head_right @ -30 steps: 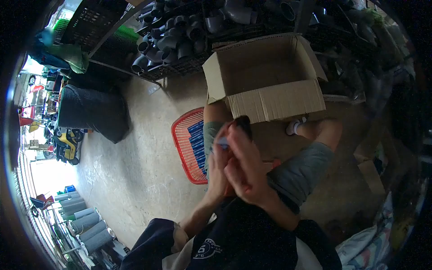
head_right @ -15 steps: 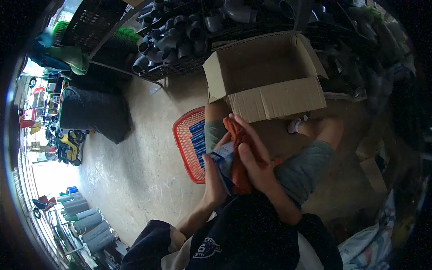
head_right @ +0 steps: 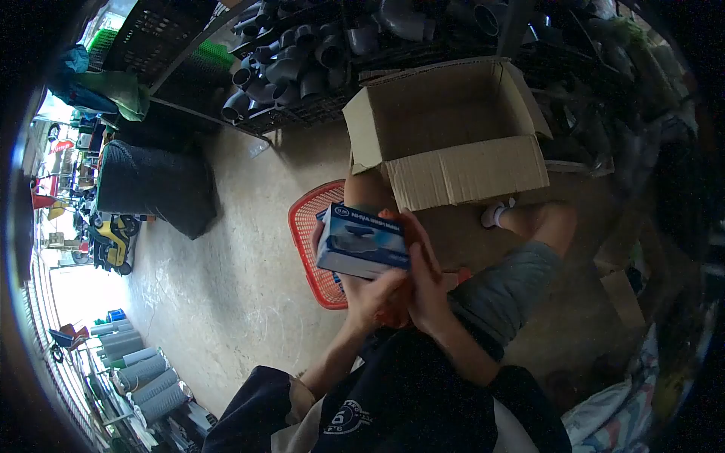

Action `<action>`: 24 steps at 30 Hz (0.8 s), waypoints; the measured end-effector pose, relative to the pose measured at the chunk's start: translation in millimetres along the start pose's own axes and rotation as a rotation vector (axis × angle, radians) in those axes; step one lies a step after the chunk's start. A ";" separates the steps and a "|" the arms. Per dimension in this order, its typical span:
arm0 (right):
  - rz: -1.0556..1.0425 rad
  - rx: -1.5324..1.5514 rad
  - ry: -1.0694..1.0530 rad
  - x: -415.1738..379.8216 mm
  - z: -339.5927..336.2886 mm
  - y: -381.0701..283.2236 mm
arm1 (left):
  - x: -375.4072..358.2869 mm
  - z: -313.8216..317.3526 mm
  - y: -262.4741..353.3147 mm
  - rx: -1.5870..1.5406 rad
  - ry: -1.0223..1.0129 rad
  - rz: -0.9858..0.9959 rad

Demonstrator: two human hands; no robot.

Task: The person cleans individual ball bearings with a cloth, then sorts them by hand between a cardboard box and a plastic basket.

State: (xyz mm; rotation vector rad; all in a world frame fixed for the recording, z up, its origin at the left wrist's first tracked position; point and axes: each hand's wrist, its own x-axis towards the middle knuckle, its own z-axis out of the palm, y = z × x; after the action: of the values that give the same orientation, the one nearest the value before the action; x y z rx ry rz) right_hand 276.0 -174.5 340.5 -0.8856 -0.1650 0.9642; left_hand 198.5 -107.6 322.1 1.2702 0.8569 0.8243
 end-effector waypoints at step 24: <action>-0.249 -1.102 -0.438 22.1 14.5 -15.5 | -14.6 -61.3 -19.2 0.617 -0.284 0.254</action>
State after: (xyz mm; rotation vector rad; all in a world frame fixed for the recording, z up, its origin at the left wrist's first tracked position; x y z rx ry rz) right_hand 291.9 -153.1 355.6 -1.5818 -1.2373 0.7850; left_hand 138.3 -95.4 298.5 2.0179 0.7505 0.5649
